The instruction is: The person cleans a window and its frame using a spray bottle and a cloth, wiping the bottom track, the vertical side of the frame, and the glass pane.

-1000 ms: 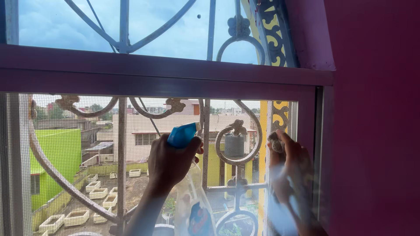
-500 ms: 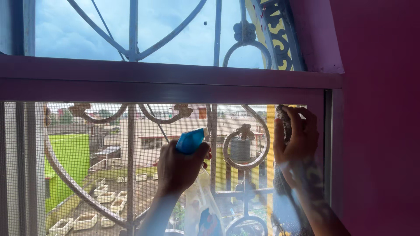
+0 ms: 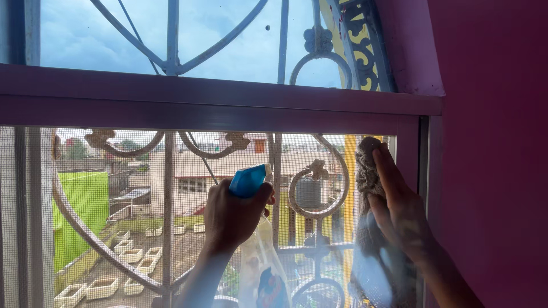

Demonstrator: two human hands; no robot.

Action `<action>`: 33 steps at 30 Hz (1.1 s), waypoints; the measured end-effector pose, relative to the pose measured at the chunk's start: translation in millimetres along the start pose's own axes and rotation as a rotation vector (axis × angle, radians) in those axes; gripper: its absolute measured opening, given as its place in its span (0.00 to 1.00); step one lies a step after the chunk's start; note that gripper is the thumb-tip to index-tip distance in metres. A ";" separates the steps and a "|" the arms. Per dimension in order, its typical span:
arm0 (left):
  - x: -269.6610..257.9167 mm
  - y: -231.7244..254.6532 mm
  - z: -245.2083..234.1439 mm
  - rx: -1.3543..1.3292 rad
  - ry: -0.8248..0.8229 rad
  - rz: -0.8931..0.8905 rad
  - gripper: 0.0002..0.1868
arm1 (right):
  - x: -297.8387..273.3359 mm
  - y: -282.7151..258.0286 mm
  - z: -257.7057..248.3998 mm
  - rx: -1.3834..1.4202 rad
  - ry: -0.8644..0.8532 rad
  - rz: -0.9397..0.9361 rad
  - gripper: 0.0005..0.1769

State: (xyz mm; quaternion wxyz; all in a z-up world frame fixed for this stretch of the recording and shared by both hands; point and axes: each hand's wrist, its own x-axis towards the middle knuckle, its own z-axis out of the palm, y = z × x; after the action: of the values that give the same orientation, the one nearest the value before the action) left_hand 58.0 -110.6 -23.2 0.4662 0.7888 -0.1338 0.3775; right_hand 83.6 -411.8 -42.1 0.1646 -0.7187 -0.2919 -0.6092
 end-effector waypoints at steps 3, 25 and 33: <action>0.1 -2.0 1.3 0.011 0.011 0.032 0.17 | 1.0 2.5 -5.2 -0.044 0.027 -0.073 0.46; 1.0 -4.0 2.8 0.037 0.025 0.013 0.16 | -67.3 33.9 43.5 0.083 -0.015 -0.001 0.41; 1.1 -3.3 1.9 0.054 0.043 0.000 0.16 | -61.8 5.6 4.7 0.678 -0.141 0.043 0.39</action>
State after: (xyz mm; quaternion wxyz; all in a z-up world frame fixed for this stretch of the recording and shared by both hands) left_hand 61.6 -110.3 -25.1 0.4476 0.7928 -0.1136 0.3978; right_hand 85.4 -426.9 -102.4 0.3862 -0.6694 -0.4733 -0.4226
